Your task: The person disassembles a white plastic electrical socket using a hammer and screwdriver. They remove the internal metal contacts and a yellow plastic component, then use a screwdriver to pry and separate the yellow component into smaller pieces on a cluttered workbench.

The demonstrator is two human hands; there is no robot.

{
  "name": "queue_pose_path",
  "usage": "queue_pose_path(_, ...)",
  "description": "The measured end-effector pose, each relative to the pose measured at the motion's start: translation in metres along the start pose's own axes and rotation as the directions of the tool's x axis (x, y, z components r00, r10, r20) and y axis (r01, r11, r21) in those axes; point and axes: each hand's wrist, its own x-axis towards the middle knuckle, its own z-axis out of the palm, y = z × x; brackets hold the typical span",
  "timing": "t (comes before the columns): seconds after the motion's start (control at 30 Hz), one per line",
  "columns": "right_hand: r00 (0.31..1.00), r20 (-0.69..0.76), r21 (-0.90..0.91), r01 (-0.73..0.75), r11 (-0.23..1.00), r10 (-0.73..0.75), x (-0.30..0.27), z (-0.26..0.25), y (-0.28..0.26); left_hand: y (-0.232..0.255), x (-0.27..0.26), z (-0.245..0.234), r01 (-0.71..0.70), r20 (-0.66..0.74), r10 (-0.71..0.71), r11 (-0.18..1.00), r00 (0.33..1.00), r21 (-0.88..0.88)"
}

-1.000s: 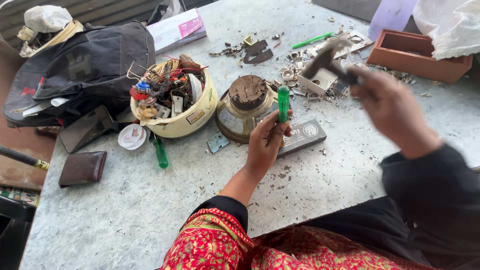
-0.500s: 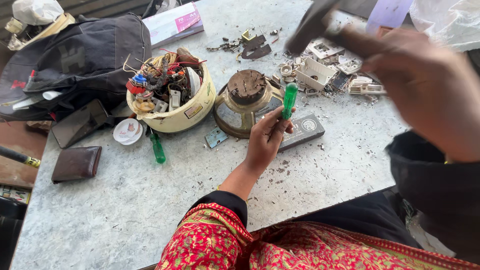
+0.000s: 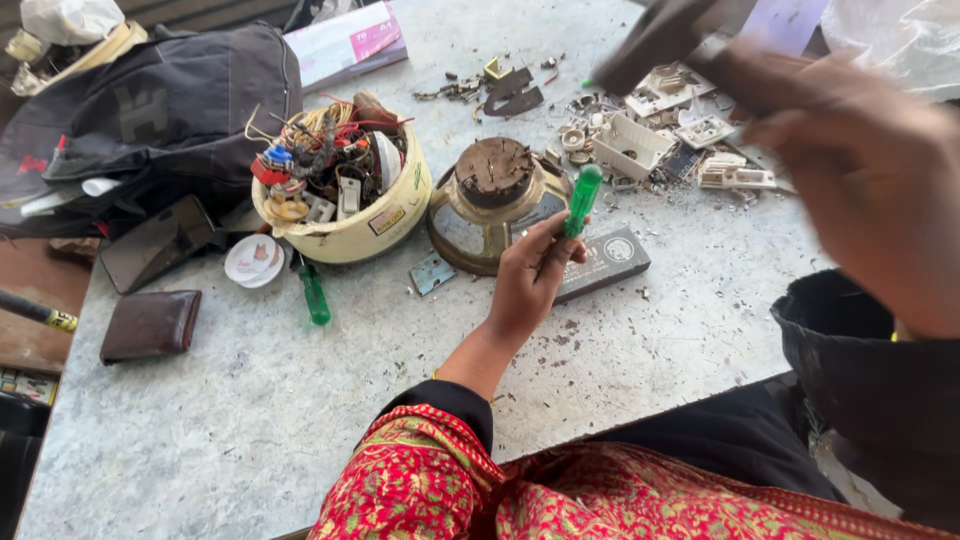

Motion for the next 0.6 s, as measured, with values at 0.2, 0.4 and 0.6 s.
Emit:
queue_pose_path(0.2, 0.979, 0.198, -0.136, 0.077, 0.988, -0.049, 0.009, 0.012, 0.005, 0.001, 0.000, -0.002, 0.010, -0.010, -0.011, 0.999, 1.000, -0.048)
queue_pose_path(0.4, 0.990, -0.137, 0.243, 0.018, 0.970, 0.016, -0.016, 0.014, 0.035, 0.006, 0.000, -0.005, 0.097, -0.015, -0.098, 0.994, 0.995, -0.048)
queue_pose_path(0.6, 0.973, 0.221, -0.190, 0.115, 0.975, -0.071, -0.009, 0.036, 0.026, 0.003, -0.001, -0.003, 0.114, -0.032, -0.118, 0.989, 0.993, -0.098)
